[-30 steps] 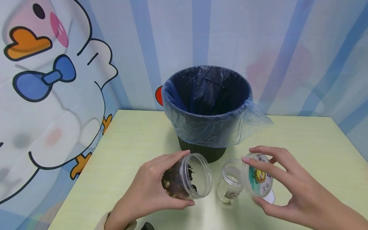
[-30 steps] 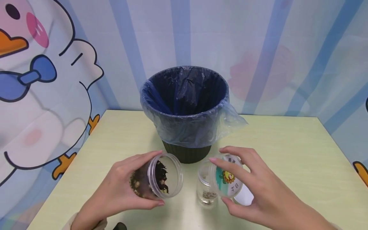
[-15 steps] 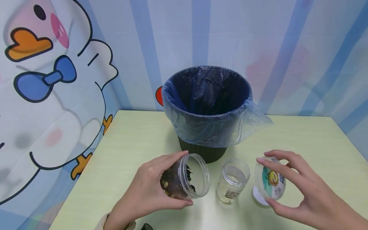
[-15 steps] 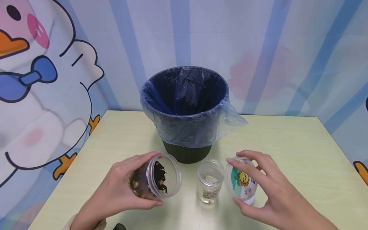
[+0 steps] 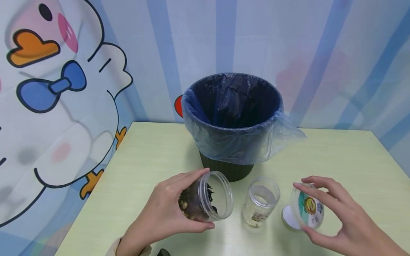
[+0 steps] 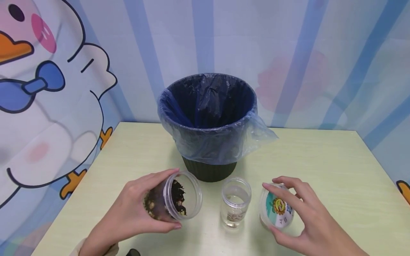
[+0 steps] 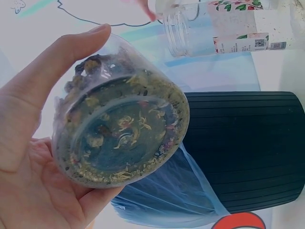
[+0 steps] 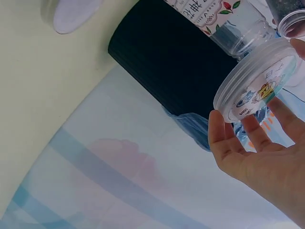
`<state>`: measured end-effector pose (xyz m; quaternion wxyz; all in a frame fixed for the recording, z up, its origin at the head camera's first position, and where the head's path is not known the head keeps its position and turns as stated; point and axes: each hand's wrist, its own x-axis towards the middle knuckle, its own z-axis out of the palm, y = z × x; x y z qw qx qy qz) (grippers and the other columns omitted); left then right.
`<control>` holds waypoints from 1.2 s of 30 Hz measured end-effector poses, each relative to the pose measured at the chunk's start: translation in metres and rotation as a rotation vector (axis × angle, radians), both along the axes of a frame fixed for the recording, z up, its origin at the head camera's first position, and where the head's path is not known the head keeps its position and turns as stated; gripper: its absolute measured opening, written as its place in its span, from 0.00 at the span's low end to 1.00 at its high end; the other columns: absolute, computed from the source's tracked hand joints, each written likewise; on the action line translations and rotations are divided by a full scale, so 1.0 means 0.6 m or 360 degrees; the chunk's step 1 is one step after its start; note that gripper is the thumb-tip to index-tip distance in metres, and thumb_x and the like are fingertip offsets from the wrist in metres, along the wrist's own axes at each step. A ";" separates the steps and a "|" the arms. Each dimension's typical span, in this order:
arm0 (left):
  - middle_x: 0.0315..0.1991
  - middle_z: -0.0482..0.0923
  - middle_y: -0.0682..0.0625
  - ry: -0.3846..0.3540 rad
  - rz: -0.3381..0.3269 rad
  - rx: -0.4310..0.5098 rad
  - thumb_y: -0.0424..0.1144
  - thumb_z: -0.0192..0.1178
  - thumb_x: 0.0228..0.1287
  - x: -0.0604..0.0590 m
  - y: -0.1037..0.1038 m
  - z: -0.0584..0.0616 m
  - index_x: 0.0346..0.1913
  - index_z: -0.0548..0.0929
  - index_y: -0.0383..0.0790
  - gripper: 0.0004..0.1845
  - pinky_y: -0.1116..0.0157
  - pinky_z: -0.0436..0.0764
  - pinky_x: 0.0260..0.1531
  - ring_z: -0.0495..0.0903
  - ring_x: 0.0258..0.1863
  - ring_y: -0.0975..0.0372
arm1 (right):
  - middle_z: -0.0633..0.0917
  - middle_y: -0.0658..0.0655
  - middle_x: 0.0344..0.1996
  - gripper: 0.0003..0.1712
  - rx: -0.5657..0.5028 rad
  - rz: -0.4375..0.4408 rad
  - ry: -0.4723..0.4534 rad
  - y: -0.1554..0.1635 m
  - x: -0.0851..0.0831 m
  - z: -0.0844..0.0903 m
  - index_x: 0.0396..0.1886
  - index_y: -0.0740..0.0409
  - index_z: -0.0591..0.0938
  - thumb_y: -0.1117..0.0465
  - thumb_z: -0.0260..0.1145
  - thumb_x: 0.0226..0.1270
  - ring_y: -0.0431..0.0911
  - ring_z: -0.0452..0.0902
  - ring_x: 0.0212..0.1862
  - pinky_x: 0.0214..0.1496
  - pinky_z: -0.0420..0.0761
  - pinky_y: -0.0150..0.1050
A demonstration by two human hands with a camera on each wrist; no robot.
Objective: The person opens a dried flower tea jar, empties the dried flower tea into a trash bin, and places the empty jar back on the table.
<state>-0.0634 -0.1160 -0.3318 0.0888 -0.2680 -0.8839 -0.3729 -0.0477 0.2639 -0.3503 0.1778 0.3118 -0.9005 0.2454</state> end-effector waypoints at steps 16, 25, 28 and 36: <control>0.62 0.74 0.64 -0.0050 -0.0013 0.0052 0.59 0.83 0.34 -0.001 -0.005 -0.008 0.70 0.72 0.60 0.53 0.58 0.81 0.51 0.75 0.60 0.66 | 0.72 0.49 0.60 0.56 -0.0026 0.0105 -0.0054 0.010 0.003 -0.103 0.67 0.52 0.76 0.56 0.89 0.30 0.36 0.62 0.57 0.40 0.75 0.30; 0.62 0.74 0.63 -0.0067 -0.0024 0.0082 0.58 0.83 0.34 -0.002 -0.009 -0.011 0.70 0.71 0.59 0.53 0.59 0.81 0.51 0.76 0.59 0.65 | 0.73 0.48 0.57 0.53 0.0032 0.0126 -0.0207 0.002 0.004 -0.150 0.68 0.45 0.75 0.45 0.86 0.36 0.36 0.63 0.54 0.39 0.77 0.39; 0.62 0.74 0.63 -0.0066 -0.0021 0.0080 0.59 0.82 0.35 -0.001 -0.010 -0.012 0.70 0.71 0.59 0.52 0.58 0.81 0.51 0.76 0.59 0.65 | 0.71 0.48 0.58 0.54 0.0026 0.0192 -0.0272 0.003 0.002 -0.165 0.68 0.46 0.74 0.39 0.84 0.38 0.37 0.63 0.54 0.41 0.77 0.39; 0.63 0.74 0.63 -0.0072 -0.0021 0.0090 0.56 0.84 0.34 0.000 -0.013 -0.015 0.70 0.71 0.59 0.52 0.59 0.81 0.51 0.76 0.59 0.65 | 0.72 0.48 0.57 0.50 -0.0076 0.0355 -0.0396 0.016 -0.015 -0.248 0.68 0.47 0.75 0.41 0.83 0.43 0.36 0.66 0.51 0.42 0.77 0.33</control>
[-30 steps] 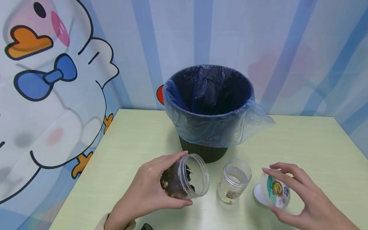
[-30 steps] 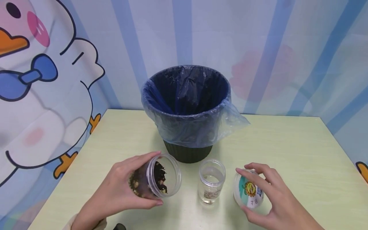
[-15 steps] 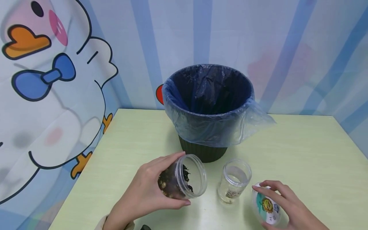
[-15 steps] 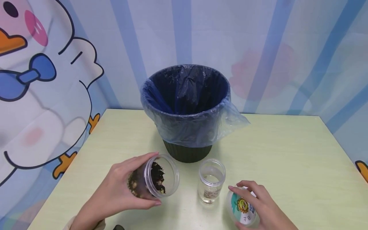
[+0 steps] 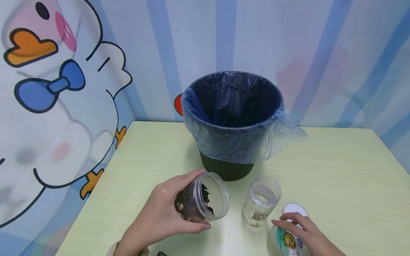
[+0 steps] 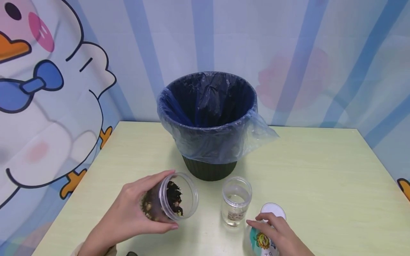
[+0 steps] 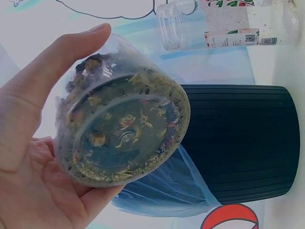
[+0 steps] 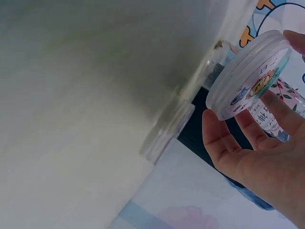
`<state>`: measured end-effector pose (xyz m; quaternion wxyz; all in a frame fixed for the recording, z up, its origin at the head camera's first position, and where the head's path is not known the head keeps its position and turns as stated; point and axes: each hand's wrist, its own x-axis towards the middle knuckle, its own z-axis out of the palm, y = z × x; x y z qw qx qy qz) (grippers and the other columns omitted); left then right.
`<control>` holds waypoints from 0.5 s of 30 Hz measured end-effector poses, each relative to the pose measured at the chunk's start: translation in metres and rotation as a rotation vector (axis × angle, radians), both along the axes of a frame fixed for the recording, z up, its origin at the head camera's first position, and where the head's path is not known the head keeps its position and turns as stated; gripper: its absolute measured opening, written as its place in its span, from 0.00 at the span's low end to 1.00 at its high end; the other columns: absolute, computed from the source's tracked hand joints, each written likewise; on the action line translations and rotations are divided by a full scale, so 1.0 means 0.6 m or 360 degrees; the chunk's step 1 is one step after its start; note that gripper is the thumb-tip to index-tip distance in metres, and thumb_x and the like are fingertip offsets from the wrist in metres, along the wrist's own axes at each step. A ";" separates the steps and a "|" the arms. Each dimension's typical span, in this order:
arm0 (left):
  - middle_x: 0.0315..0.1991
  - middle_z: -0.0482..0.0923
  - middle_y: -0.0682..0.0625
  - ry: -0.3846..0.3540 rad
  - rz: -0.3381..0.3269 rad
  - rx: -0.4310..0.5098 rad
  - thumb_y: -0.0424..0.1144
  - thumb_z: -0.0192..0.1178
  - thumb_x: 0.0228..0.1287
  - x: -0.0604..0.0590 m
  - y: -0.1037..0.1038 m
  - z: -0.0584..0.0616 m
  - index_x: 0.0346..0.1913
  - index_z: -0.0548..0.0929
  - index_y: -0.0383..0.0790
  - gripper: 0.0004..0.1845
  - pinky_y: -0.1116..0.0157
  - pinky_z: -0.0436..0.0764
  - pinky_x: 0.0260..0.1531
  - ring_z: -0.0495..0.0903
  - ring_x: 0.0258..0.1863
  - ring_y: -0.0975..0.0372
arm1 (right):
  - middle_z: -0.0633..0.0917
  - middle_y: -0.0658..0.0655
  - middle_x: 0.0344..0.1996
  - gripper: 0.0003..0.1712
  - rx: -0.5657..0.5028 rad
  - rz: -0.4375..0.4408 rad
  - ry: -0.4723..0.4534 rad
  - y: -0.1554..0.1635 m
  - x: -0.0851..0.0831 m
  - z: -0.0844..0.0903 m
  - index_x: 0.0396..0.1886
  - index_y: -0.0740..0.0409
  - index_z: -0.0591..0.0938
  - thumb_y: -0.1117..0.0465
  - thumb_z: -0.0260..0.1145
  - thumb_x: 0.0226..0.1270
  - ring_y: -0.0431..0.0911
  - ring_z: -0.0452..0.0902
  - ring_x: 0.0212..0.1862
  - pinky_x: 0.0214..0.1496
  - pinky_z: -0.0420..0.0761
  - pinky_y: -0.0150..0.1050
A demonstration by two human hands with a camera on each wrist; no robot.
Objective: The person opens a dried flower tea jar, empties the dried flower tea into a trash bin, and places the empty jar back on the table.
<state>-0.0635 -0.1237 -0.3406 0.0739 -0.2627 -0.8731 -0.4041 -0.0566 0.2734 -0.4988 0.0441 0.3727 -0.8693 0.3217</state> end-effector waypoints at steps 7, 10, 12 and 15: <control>0.63 0.74 0.63 0.0006 0.0000 0.0001 0.56 0.84 0.34 0.001 0.000 -0.001 0.70 0.72 0.59 0.53 0.59 0.81 0.51 0.76 0.59 0.65 | 0.71 0.49 0.54 0.41 -0.0075 0.0204 0.0107 -0.022 0.003 0.003 0.68 0.49 0.75 0.44 0.77 0.56 0.38 0.68 0.50 0.40 0.77 0.32; 0.62 0.75 0.63 0.0008 0.0008 -0.0005 0.54 0.85 0.33 0.002 0.001 -0.001 0.70 0.71 0.60 0.53 0.59 0.81 0.51 0.76 0.59 0.65 | 0.72 0.48 0.52 0.39 -0.0058 0.0190 0.0174 -0.033 0.010 0.010 0.65 0.49 0.76 0.39 0.75 0.57 0.37 0.66 0.48 0.39 0.76 0.32; 0.62 0.74 0.63 0.0004 0.0013 -0.0009 0.56 0.84 0.33 0.002 0.000 -0.002 0.70 0.71 0.60 0.53 0.59 0.81 0.51 0.76 0.59 0.65 | 0.72 0.47 0.51 0.38 -0.0057 0.0177 0.0191 -0.038 0.012 0.012 0.64 0.50 0.78 0.40 0.75 0.56 0.36 0.65 0.48 0.38 0.75 0.31; 0.63 0.74 0.63 -0.0003 0.0019 -0.0016 0.59 0.83 0.34 0.003 0.000 -0.002 0.70 0.71 0.61 0.53 0.59 0.81 0.51 0.76 0.59 0.65 | 0.73 0.48 0.51 0.37 -0.0044 0.0169 0.0190 -0.041 0.013 0.009 0.62 0.51 0.79 0.40 0.75 0.56 0.36 0.65 0.47 0.37 0.75 0.32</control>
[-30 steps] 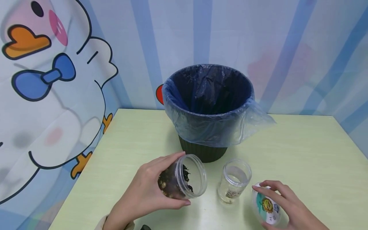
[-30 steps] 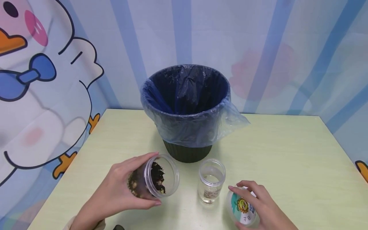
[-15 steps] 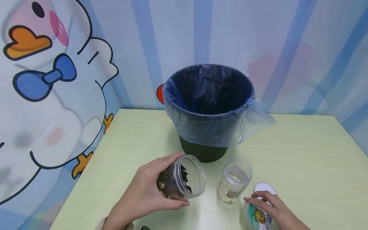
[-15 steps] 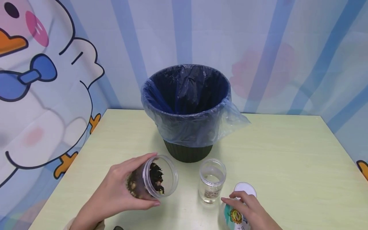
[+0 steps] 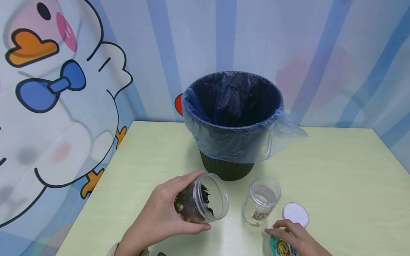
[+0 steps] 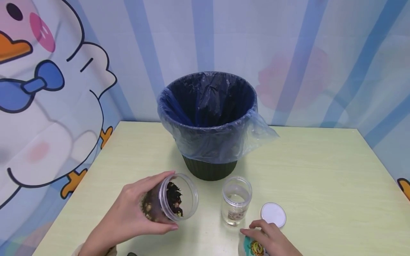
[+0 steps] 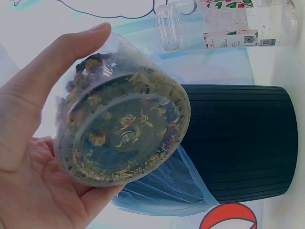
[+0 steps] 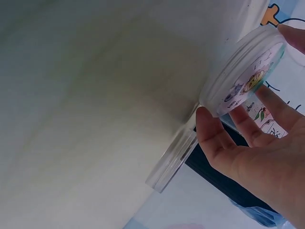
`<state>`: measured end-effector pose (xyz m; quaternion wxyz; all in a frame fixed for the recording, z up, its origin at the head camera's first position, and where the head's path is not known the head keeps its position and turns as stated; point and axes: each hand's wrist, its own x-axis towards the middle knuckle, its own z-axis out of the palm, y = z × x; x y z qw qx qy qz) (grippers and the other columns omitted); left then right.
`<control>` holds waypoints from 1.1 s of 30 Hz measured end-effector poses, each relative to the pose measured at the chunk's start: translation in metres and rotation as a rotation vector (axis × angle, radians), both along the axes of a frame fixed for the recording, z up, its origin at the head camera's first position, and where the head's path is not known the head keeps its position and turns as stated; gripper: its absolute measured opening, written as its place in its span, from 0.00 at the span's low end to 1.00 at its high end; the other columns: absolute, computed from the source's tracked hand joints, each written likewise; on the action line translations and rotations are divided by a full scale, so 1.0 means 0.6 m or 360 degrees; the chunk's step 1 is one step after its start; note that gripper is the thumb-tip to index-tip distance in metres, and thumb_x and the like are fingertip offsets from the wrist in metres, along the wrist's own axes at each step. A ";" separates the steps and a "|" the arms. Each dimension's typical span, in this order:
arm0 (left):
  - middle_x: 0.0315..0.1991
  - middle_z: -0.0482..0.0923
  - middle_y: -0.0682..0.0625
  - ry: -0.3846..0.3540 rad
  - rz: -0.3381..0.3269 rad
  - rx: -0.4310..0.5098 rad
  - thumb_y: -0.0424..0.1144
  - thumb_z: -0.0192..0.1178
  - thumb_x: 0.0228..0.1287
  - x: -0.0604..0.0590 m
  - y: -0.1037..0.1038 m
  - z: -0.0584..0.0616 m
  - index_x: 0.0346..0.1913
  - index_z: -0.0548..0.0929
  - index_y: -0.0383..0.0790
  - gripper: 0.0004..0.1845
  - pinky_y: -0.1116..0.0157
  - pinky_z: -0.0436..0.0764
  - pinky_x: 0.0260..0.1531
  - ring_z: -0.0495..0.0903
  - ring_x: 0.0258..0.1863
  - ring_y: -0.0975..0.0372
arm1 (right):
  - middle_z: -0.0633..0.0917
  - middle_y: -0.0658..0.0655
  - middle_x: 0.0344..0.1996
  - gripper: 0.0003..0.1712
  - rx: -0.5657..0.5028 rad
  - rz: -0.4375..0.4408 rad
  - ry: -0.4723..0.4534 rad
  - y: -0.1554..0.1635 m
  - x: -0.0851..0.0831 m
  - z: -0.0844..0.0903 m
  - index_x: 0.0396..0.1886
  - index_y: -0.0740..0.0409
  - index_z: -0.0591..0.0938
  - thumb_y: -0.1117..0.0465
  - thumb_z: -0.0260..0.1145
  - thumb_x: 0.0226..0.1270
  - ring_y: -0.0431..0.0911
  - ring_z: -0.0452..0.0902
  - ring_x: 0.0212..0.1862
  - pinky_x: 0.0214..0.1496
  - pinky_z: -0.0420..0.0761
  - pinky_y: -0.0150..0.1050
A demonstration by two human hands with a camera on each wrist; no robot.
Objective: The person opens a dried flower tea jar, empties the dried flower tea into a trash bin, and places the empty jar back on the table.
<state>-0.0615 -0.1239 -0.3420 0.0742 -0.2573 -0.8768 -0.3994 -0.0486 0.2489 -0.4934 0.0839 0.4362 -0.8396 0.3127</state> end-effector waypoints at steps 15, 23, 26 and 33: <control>0.62 0.74 0.64 -0.0010 -0.0007 -0.0003 0.60 0.82 0.35 0.001 -0.002 -0.001 0.70 0.73 0.55 0.52 0.59 0.81 0.51 0.76 0.59 0.66 | 0.74 0.47 0.48 0.35 0.0195 -0.0093 0.0076 -0.009 0.008 -0.003 0.59 0.47 0.81 0.36 0.73 0.57 0.36 0.67 0.43 0.37 0.75 0.33; 0.62 0.75 0.62 -0.0006 -0.0004 0.0008 0.58 0.83 0.34 0.001 -0.002 0.000 0.69 0.73 0.56 0.53 0.59 0.81 0.51 0.76 0.58 0.65 | 0.75 0.47 0.48 0.35 0.0437 -0.0189 -0.0112 -0.015 0.016 0.010 0.60 0.44 0.81 0.32 0.69 0.58 0.38 0.68 0.42 0.37 0.80 0.34; 0.62 0.75 0.63 -0.0010 0.0005 0.0001 0.58 0.83 0.34 0.000 -0.003 -0.001 0.69 0.72 0.58 0.52 0.59 0.81 0.51 0.76 0.58 0.66 | 0.76 0.48 0.48 0.34 0.0500 -0.0173 -0.0088 -0.017 0.015 0.010 0.59 0.44 0.81 0.32 0.68 0.59 0.40 0.69 0.42 0.38 0.80 0.34; 0.62 0.75 0.63 -0.0003 0.0014 -0.0004 0.58 0.83 0.33 -0.001 -0.003 -0.002 0.69 0.72 0.59 0.52 0.59 0.81 0.52 0.76 0.59 0.66 | 0.78 0.51 0.48 0.34 0.0612 -0.0154 -0.0038 -0.019 0.013 0.008 0.59 0.43 0.80 0.30 0.65 0.61 0.44 0.72 0.43 0.41 0.82 0.37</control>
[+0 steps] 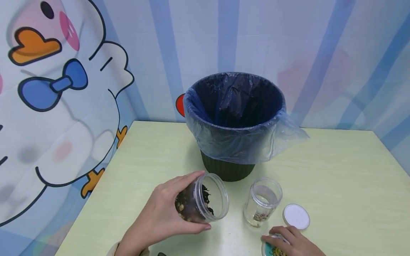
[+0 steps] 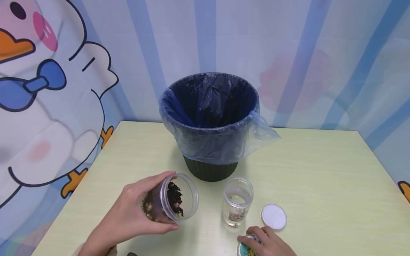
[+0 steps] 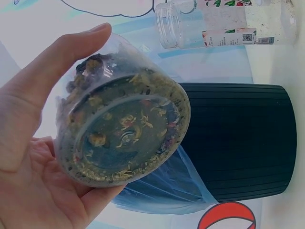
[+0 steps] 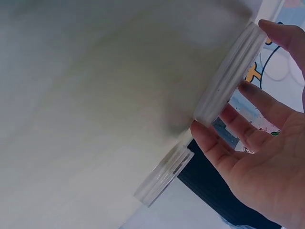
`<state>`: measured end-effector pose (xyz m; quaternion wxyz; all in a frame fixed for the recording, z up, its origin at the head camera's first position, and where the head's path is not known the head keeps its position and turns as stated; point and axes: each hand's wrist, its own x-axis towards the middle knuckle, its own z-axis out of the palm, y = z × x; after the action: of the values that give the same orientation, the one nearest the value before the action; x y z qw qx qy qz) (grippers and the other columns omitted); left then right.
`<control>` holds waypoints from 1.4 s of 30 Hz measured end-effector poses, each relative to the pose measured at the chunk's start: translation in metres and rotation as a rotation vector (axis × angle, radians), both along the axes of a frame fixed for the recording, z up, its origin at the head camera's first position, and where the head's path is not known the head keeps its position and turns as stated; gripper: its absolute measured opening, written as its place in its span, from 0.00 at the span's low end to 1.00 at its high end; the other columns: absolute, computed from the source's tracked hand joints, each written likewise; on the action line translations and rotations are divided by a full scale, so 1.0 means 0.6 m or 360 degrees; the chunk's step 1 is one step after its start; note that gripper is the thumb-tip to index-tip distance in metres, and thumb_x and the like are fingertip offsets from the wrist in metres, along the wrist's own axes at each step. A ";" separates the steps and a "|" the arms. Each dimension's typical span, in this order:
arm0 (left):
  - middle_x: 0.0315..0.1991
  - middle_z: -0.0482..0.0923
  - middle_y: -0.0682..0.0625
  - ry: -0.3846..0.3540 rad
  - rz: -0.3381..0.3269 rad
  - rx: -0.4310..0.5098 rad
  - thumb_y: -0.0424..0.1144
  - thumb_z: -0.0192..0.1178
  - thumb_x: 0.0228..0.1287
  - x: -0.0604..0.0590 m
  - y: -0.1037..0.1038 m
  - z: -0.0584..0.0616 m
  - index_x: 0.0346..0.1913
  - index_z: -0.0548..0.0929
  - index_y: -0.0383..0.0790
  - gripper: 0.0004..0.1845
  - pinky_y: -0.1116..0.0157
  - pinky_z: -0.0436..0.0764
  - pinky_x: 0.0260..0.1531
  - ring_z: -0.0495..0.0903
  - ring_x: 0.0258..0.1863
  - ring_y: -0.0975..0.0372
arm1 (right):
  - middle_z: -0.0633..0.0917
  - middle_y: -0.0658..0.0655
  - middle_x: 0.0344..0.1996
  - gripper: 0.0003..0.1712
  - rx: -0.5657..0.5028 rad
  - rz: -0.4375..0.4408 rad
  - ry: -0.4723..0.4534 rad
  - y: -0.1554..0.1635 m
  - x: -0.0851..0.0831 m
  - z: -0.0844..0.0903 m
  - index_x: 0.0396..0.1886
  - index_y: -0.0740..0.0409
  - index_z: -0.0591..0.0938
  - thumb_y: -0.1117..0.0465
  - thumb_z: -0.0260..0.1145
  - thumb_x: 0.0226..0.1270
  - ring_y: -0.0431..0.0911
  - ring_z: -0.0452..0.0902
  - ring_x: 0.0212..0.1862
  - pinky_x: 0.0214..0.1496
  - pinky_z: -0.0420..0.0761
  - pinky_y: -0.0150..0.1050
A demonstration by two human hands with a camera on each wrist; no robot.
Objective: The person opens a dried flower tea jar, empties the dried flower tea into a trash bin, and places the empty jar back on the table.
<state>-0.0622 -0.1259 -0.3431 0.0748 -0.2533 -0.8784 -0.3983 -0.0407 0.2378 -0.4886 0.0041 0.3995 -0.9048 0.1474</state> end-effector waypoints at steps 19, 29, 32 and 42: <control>0.62 0.74 0.64 -0.0009 0.0005 0.0010 0.55 0.84 0.33 -0.005 -0.001 -0.002 0.69 0.72 0.58 0.53 0.58 0.81 0.51 0.75 0.59 0.66 | 0.76 0.50 0.49 0.41 -0.0128 -0.0037 0.0011 0.019 -0.008 0.014 0.59 0.52 0.80 0.30 0.70 0.54 0.40 0.69 0.44 0.38 0.80 0.34; 0.61 0.75 0.63 -0.0017 0.0054 0.0009 0.55 0.85 0.32 -0.003 -0.007 -0.004 0.69 0.72 0.61 0.53 0.58 0.81 0.50 0.76 0.58 0.65 | 0.79 0.48 0.50 0.28 -0.0222 -0.0251 -0.0227 0.036 -0.014 0.035 0.58 0.53 0.82 0.44 0.72 0.62 0.40 0.73 0.47 0.44 0.82 0.37; 0.60 0.76 0.62 0.0018 0.0057 0.0014 0.54 0.85 0.32 -0.004 -0.010 -0.005 0.69 0.72 0.60 0.53 0.58 0.82 0.50 0.76 0.57 0.65 | 0.79 0.49 0.50 0.26 -0.0366 -0.0190 -0.0272 0.046 -0.019 0.033 0.57 0.56 0.81 0.51 0.74 0.62 0.37 0.72 0.47 0.39 0.81 0.34; 0.60 0.78 0.60 0.0031 0.0082 0.0030 0.56 0.84 0.32 -0.011 -0.021 -0.007 0.68 0.74 0.57 0.52 0.58 0.81 0.51 0.77 0.57 0.65 | 0.81 0.51 0.48 0.22 -0.0519 -0.0250 -0.0311 0.062 -0.024 0.038 0.55 0.58 0.81 0.58 0.74 0.62 0.35 0.73 0.43 0.29 0.78 0.31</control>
<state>-0.0687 -0.1386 -0.3473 0.0961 -0.2337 -0.8801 -0.4019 -0.0552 0.2753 -0.4657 -0.0076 0.3057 -0.8934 0.3292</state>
